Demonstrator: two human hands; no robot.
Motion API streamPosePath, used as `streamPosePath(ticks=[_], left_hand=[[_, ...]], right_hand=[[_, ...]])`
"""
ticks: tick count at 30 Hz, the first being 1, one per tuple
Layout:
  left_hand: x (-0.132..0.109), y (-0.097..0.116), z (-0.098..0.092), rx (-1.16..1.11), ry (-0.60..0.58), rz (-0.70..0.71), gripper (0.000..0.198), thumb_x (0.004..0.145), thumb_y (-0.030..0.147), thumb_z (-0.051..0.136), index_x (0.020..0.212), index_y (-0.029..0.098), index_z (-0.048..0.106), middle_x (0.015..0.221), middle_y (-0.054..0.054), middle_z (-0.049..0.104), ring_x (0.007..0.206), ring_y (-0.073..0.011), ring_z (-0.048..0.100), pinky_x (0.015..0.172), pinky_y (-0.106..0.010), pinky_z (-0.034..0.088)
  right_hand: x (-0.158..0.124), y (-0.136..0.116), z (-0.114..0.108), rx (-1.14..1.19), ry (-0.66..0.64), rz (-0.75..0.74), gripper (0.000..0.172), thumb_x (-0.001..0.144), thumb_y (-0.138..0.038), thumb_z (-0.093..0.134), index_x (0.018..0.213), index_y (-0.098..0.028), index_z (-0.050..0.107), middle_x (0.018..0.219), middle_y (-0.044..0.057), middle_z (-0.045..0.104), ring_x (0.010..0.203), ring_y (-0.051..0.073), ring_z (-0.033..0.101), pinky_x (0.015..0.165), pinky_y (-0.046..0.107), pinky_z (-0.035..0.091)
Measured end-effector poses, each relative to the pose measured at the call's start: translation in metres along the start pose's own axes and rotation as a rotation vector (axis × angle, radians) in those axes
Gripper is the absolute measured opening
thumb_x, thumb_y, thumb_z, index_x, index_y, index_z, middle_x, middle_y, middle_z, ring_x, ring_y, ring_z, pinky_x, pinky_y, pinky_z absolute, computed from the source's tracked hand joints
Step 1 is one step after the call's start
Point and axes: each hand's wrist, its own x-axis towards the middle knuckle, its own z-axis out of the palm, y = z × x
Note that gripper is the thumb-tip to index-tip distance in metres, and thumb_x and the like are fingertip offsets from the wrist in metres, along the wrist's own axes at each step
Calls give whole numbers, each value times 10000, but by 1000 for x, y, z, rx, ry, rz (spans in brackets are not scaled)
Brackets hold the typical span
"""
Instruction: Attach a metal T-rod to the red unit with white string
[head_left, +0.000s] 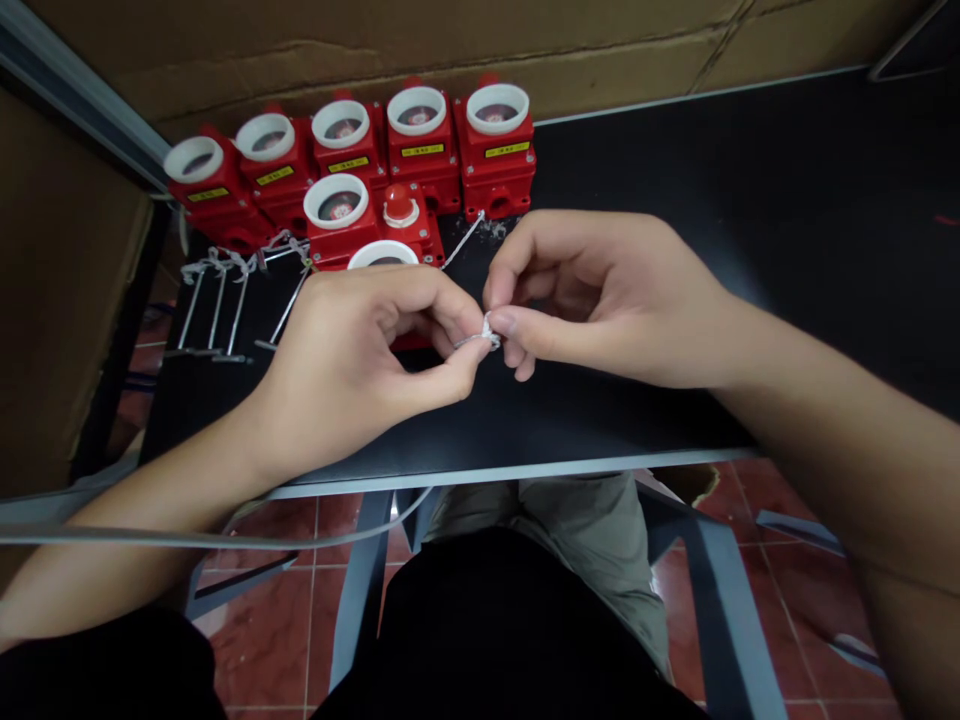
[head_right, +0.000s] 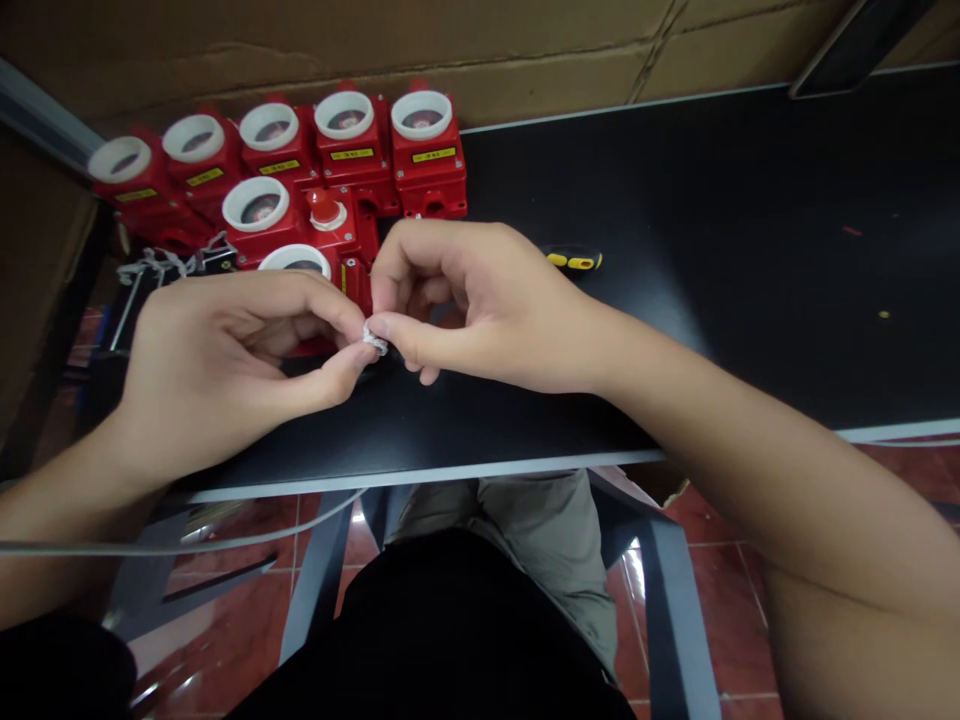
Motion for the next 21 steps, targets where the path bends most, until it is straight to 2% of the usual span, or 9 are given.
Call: streamPosePath(ticks=[3,6,8,11,18,21], left_hand=[[-1,0,0,-14,24,-2,61,1013,235,835,960,263,836,896,18,851,739,-177,742,748,-402,690],[-1,-1,1,-51,35,-8,65,1014,229,867,971,275,854,900,34,844,747,-152,741,744,-376,670],[-2,-1,1,-67,46,-33,74,1015,225,876,972,282,857,914,35,843,775,-160,753,757,-382,670],[-2,-1,1,-76,55,-62,82,1027,229,873,969,286,858,928,24,843,799,-178,765,762,-393,671],[-4,-5,-3,99,45,1,92,1079,368,882,1016,304,898,922,7,848,776,-197,760,662,-408,591],[-5,-3,-2,125,66,-3,95,1087,348,873,1012,295,895,922,21,852,778,-181,757,704,-391,616]], right_hand=[[-1,-3,0,-58,51,-67,171,1050,-194,889,1027,-226,722,945,-16,822,747,126,819,665,230,679],[-3,-7,-2,-185,49,-138,90,1065,-195,862,1033,-222,782,995,11,853,847,140,847,747,240,703],[-4,-9,-5,-277,42,-181,42,1071,-221,853,1058,-232,815,1048,23,870,907,144,851,798,239,715],[-4,-8,-7,-372,32,-238,53,1064,-270,878,1071,-237,837,1061,23,876,894,129,829,782,214,702],[-4,-8,-4,-338,77,-168,111,993,-258,928,983,-270,819,981,2,868,835,155,817,730,290,675],[-3,-10,-2,-351,76,-158,112,965,-215,896,937,-266,800,940,8,849,785,164,789,690,310,668]])
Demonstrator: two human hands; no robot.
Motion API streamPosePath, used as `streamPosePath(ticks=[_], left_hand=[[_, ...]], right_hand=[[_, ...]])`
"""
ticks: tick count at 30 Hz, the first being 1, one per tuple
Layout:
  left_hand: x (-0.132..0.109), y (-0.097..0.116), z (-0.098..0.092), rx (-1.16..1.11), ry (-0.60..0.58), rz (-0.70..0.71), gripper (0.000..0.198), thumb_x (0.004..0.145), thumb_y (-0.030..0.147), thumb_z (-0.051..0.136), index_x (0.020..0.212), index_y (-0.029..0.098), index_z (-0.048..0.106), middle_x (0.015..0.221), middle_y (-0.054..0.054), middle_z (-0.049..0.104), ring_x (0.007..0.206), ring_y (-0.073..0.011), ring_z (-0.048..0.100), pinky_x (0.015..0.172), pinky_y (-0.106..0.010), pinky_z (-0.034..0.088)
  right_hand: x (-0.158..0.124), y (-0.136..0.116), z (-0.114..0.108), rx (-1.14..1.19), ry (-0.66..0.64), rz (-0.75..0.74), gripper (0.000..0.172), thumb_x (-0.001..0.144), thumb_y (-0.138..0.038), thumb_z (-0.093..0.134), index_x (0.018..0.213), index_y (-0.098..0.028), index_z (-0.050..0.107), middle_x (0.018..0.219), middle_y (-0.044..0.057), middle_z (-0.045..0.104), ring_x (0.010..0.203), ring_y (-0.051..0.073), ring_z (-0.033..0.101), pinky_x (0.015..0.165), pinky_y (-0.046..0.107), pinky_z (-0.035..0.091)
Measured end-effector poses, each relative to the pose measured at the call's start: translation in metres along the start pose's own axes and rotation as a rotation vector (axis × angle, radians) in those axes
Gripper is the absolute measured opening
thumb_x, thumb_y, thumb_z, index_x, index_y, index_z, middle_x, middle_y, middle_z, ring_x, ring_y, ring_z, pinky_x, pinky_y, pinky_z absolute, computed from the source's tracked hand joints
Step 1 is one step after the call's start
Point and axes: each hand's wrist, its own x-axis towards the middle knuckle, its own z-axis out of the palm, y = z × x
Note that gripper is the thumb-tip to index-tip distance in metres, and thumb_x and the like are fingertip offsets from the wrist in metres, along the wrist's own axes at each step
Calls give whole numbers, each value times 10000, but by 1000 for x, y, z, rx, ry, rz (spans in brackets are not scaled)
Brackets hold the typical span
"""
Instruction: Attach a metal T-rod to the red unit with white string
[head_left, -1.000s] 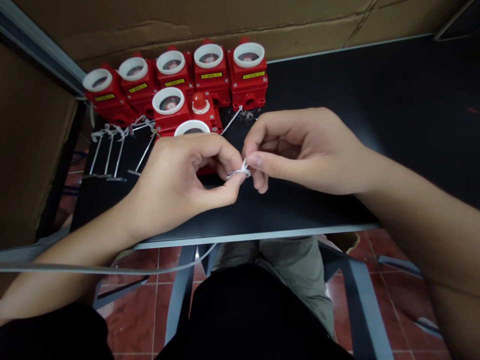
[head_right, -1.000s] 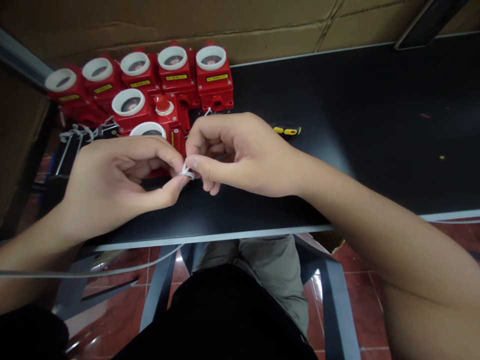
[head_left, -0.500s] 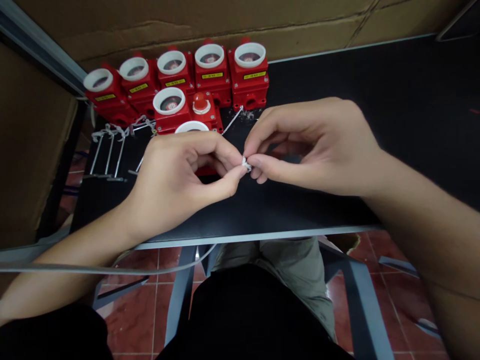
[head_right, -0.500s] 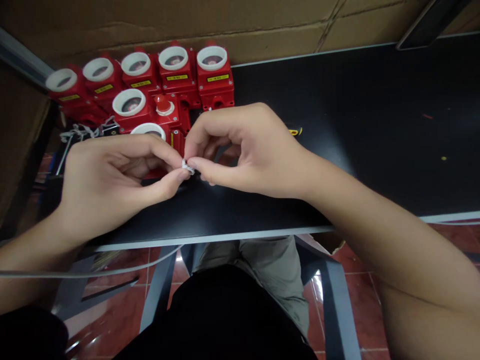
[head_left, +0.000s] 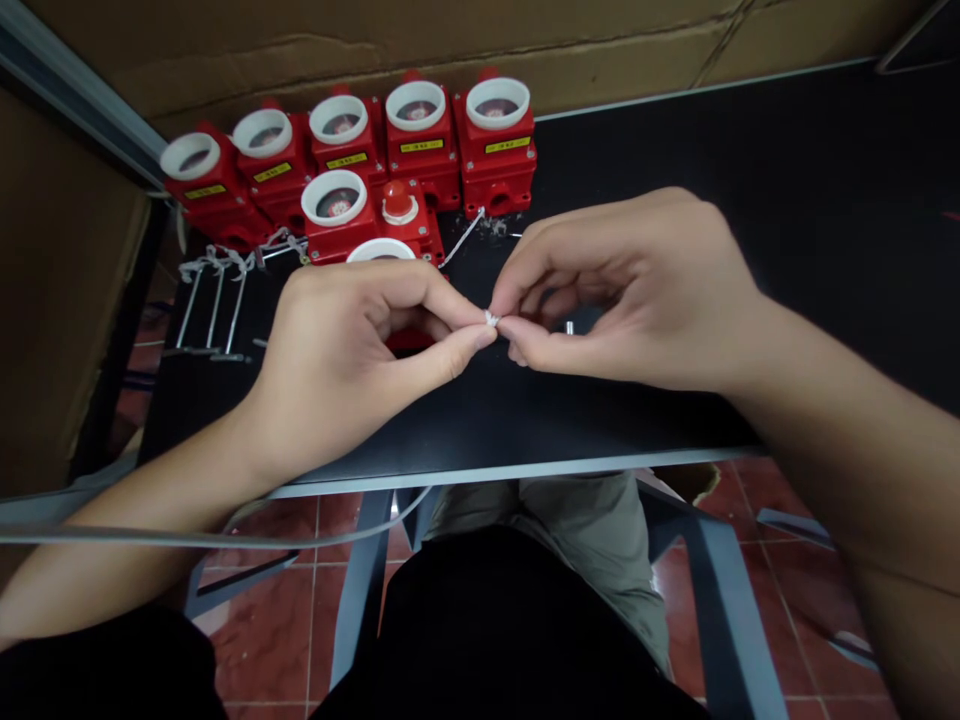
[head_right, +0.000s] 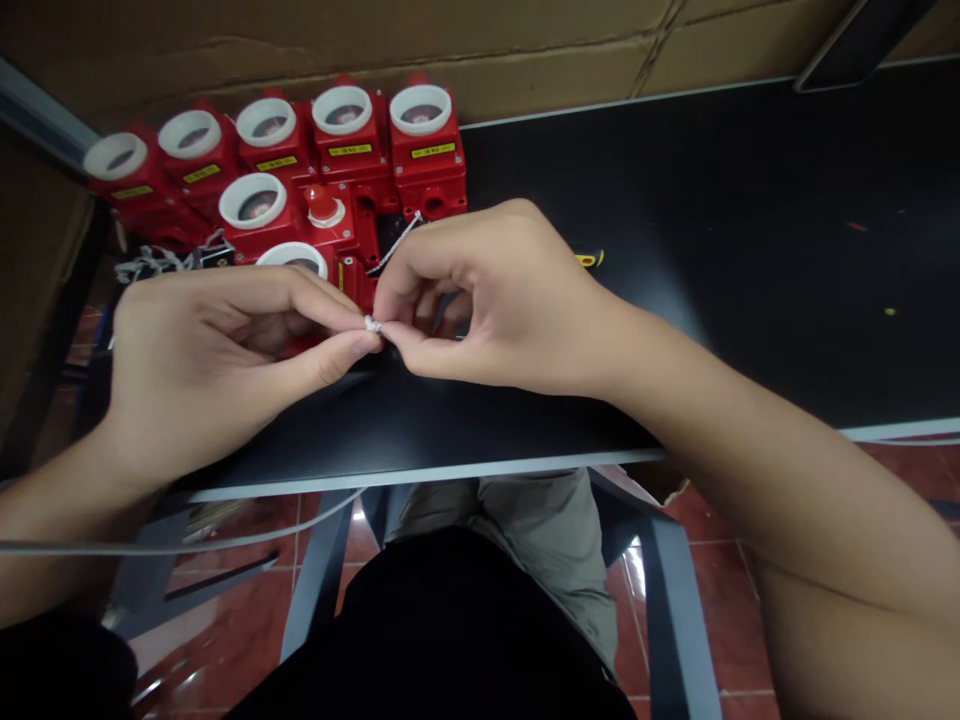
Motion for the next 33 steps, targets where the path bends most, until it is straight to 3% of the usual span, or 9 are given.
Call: streamPosePath(ticks=[6,9,11,13,17,24,29,33], left_hand=[[2,-2,2,32,49,153,83,1037,299,932,969,287,886,888,48,860,742,-163,756,688,-375,628],[2,-5,3,-76,45,98,71,1029,302,934,1048,278,869,961,42,879,815,-167,816,775,-360,714],[2,-6,3,-137,37,48,165,1007,303,957,1131,274,852,1016,37,891,885,-185,857,857,-369,759],[3,-7,2,-116,29,74,190,1000,304,966,1148,275,851,1016,34,893,882,-192,862,855,-377,768],[5,-9,0,-47,27,164,77,1020,274,942,1048,289,872,946,35,877,780,-181,812,743,-387,735],[8,-6,1,-119,-32,89,85,1004,314,910,970,295,835,878,9,829,695,-179,698,690,-398,674],[7,0,1,-126,-64,1,83,1040,286,859,968,281,818,894,14,824,748,-168,739,724,-345,639],[6,-1,3,-156,-26,8,87,1052,311,887,992,279,833,911,6,821,768,-170,743,725,-345,617]], right_hand=[[1,1,6,79,2,95,158,904,-137,843,869,-262,752,867,2,803,723,178,746,625,319,627],[0,5,6,182,-43,176,121,942,-160,853,905,-248,780,875,17,820,742,178,764,662,305,661],[1,8,5,208,-69,192,102,968,-172,865,929,-238,797,891,33,834,765,185,777,692,301,681],[1,10,3,216,-82,196,99,981,-173,876,947,-231,805,897,40,839,779,189,782,701,298,688],[2,12,2,232,-91,206,98,1000,-223,907,979,-227,811,918,31,853,772,178,779,690,286,690],[3,8,1,308,-110,227,144,1016,-215,932,971,-233,798,745,-9,773,605,149,726,605,279,653],[3,5,4,305,-76,194,143,1036,-148,872,980,-221,762,803,-29,777,617,114,740,589,245,592],[3,5,4,277,-19,159,215,996,-130,899,951,-229,714,819,-49,755,611,100,743,539,243,537]])
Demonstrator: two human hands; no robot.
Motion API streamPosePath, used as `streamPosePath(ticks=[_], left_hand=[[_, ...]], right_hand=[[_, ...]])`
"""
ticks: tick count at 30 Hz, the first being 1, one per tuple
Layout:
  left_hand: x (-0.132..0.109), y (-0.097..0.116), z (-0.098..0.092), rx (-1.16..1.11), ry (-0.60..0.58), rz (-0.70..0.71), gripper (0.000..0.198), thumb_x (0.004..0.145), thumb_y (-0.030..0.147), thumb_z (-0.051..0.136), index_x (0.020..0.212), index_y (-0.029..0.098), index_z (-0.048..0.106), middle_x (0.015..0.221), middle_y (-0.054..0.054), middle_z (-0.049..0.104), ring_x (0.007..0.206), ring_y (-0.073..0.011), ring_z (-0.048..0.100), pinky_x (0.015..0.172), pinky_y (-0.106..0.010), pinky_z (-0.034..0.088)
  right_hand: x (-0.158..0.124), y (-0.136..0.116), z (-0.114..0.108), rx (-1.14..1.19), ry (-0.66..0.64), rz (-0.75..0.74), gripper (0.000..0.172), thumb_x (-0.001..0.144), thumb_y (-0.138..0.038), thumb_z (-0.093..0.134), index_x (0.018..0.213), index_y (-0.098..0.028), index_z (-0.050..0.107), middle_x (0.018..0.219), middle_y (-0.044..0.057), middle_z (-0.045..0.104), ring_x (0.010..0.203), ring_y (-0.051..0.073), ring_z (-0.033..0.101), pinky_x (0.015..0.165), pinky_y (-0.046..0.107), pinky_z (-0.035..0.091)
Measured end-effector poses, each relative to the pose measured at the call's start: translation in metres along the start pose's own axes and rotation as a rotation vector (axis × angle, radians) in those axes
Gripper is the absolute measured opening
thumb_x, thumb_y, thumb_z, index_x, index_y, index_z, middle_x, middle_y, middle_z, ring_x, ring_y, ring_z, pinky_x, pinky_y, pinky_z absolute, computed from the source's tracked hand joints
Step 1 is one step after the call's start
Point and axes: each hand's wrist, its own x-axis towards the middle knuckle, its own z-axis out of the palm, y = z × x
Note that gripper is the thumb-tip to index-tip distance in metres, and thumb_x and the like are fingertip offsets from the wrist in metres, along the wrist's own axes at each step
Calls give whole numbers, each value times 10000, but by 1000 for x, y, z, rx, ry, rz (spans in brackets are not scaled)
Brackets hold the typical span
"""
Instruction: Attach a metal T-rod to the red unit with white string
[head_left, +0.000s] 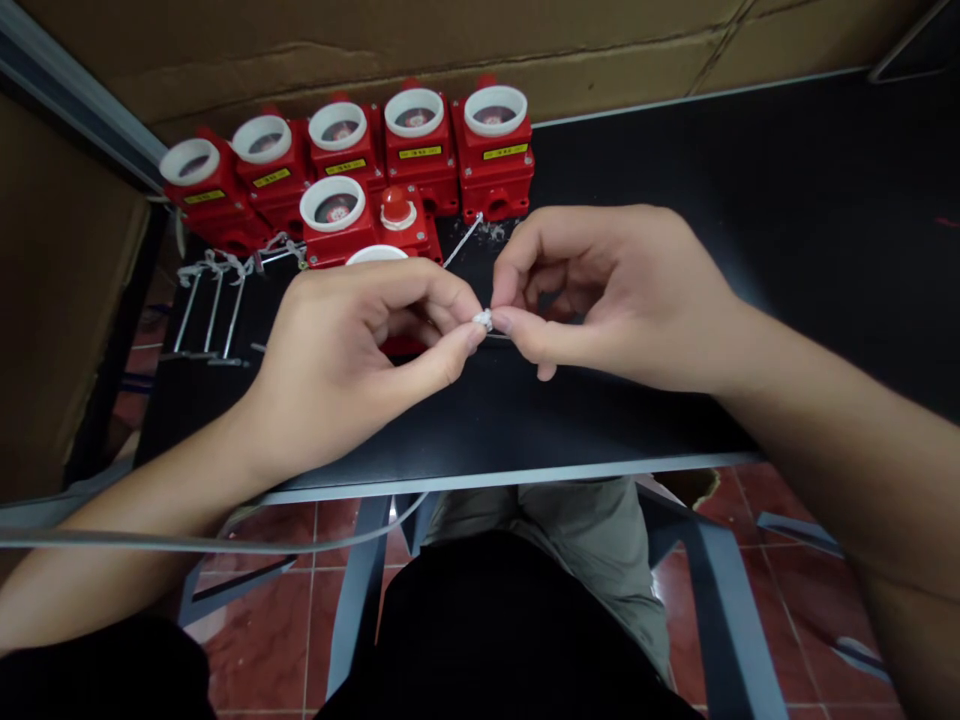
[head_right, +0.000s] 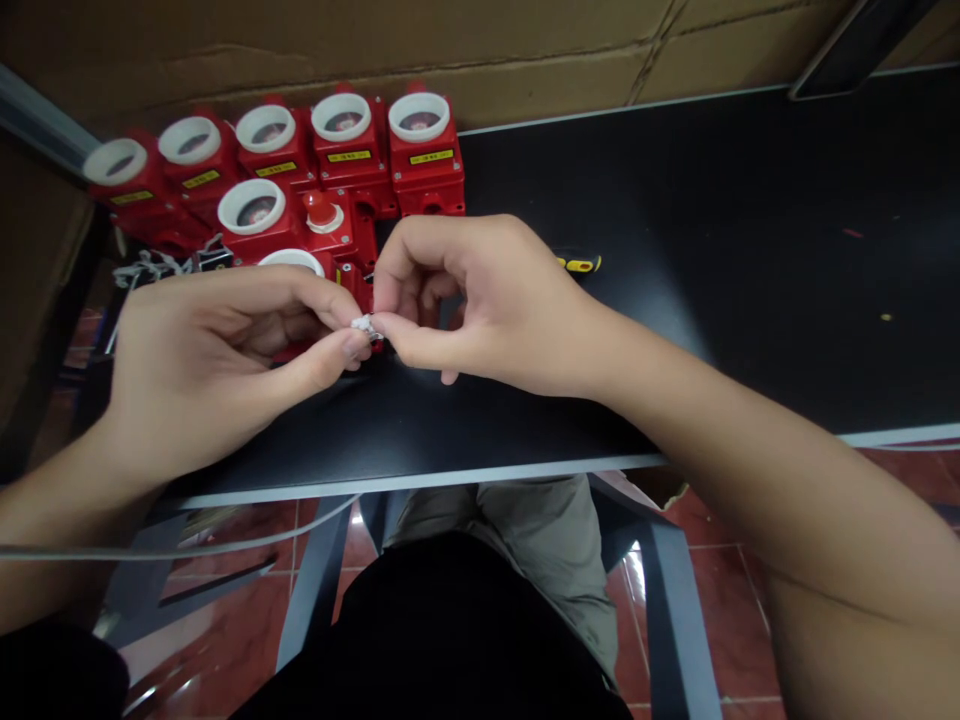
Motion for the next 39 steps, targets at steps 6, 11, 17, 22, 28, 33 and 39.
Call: streamPosePath(ticks=[6,11,17,22,28,33,39], left_hand=[[-3,-1,0,61,21,-40,116,1098,366,878,1040,271,845,968,-1,845,824,-190,774,757,-381,620],[-3,-1,-2,163,25,0,131,1132,381,847,1054,277,851,965,22,856,837,-179,783,766,-368,590],[-1,-2,-4,189,-9,46,60,1115,320,857,1077,276,848,997,28,864,849,-177,791,798,-351,649],[1,-4,-7,264,-103,165,35,1105,272,817,1073,282,825,990,22,867,776,-172,785,772,-336,691],[2,-2,-6,355,-84,257,79,1109,175,798,1067,238,778,973,20,836,795,-137,777,752,-275,663],[1,0,-6,388,-89,253,120,1121,125,767,1079,234,744,980,43,807,826,-107,742,756,-236,641],[2,-1,-7,412,-79,280,87,1123,160,782,1073,225,754,974,39,806,813,-111,743,744,-236,633]], right_hand=[[-3,-5,-3,-68,-28,-3,196,984,-225,962,965,-239,767,910,6,834,710,157,785,590,282,606],[-2,-7,0,-15,-26,49,262,978,-356,1017,941,-231,789,902,12,844,646,151,760,544,288,570],[-2,-8,0,13,-29,69,225,1006,-314,970,936,-229,774,827,-10,785,642,140,744,576,290,552],[-3,-7,-2,-51,4,10,175,933,-132,862,888,-238,731,855,-13,756,709,136,688,621,302,521],[-2,-7,-8,-168,-30,-33,181,915,-118,790,869,-250,675,847,-21,717,718,138,630,634,316,505],[-3,-7,-15,-247,-102,-75,129,980,-160,788,933,-247,705,889,-12,752,748,153,667,675,321,564],[-3,-5,-16,-272,-135,-69,126,1068,-243,804,987,-238,709,938,22,786,798,174,711,660,341,575]])
